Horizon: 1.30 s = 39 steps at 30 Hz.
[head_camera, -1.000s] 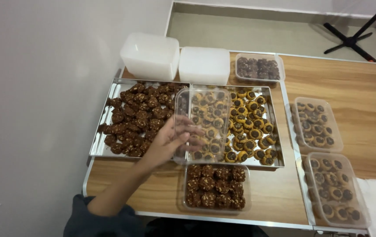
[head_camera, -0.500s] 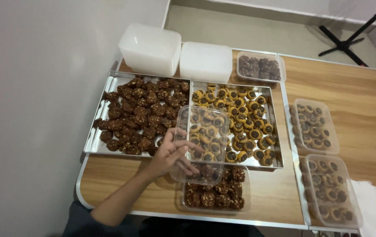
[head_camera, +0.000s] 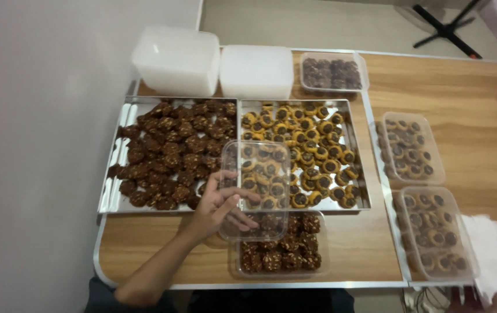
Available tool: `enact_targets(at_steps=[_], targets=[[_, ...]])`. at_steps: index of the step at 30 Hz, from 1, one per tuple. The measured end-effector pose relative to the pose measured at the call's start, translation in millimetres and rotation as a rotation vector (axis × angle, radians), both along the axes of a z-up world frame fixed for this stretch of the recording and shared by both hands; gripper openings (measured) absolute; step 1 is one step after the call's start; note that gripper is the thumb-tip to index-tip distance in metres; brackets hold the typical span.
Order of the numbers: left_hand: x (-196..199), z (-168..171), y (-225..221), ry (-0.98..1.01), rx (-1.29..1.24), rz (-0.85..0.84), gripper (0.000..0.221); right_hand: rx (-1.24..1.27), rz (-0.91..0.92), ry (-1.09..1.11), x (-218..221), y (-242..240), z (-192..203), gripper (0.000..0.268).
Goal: Cleaning clear plastic food containers using a white cloth or tissue
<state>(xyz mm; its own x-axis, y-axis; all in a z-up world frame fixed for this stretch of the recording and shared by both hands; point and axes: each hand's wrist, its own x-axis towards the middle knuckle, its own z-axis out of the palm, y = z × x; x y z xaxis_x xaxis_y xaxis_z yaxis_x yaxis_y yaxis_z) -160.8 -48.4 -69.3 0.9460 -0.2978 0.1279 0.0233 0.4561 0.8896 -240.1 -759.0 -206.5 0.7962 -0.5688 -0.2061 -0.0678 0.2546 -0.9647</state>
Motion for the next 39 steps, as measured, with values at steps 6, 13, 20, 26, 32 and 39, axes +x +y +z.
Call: enact_targets(at_steps=[6,13,20,26,32,39], targets=[[-5,10,-2,0.071,0.196,0.098,0.04,0.154,-0.458,-0.072,17,78,-2,0.043],[-5,3,-1,0.105,0.136,0.227,0.038,0.174,-0.501,-0.162,16,81,-7,0.04],[-9,40,-15,0.317,0.306,0.396,0.033,0.248,-0.546,-0.163,30,89,12,0.049],[8,-13,34,0.266,-0.006,0.105,0.054,0.235,-0.642,-0.162,31,97,28,0.04],[9,63,-8,0.641,0.301,0.312,0.056,0.147,-0.719,-0.286,25,95,30,0.046],[57,11,40,0.672,-0.71,-1.019,0.055,0.135,-0.722,-0.435,16,117,76,0.044]])
